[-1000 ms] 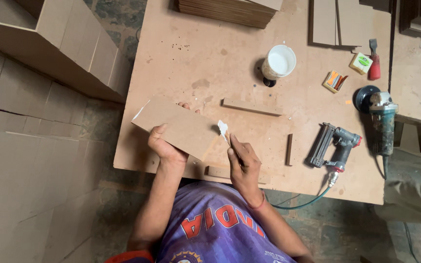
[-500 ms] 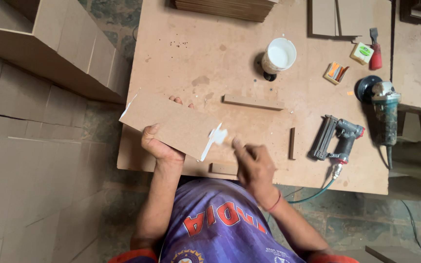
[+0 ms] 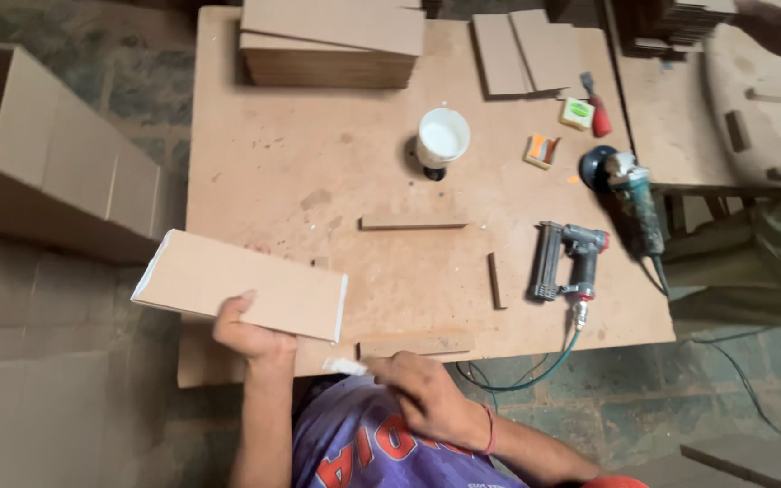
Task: The person assembles small wooden boxes by applying glue to the edges of flat wooden pieces and joining them together. They use a pneumatic nail gun to secure the joints and place the completed boxes on a nearby stack.
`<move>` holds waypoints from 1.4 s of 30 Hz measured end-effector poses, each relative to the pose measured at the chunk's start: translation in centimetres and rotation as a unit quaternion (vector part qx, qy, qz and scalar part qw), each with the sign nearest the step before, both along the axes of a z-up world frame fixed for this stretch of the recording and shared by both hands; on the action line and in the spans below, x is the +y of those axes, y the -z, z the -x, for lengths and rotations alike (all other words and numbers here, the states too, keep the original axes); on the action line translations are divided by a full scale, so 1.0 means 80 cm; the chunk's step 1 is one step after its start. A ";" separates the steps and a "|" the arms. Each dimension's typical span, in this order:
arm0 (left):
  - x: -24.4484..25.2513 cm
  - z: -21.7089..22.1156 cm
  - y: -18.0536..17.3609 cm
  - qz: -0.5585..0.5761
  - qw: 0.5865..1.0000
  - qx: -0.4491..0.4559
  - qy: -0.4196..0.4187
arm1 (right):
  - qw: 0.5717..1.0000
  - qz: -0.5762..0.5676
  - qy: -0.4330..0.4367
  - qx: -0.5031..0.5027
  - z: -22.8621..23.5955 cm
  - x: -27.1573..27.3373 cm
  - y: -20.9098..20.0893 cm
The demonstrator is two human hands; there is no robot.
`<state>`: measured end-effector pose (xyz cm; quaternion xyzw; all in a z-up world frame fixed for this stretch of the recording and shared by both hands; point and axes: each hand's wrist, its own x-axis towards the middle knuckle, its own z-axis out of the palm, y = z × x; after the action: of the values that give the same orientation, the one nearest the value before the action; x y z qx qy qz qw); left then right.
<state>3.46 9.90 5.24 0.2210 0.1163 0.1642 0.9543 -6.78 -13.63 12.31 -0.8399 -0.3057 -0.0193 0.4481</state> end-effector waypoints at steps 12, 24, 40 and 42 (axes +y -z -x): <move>-0.115 0.041 -0.021 -0.722 0.691 0.027 -0.012 | 0.935 -0.171 0.310 0.009 -0.088 0.060 0.001; -0.038 0.049 0.032 -0.301 0.848 -0.013 0.437 | 0.893 -0.332 0.226 0.204 -0.147 -0.021 0.021; -0.024 0.001 0.064 0.005 0.971 0.166 0.175 | 0.977 -0.035 0.197 -0.078 -0.055 -0.008 0.041; -0.029 0.001 0.059 0.019 0.972 0.155 0.177 | 0.965 -0.029 0.233 -0.115 -0.057 -0.002 0.047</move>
<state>3.36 7.58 0.54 0.2426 0.2249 -0.0460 0.9426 -2.26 -13.75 8.57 -0.8667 -0.1506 -0.2280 0.4173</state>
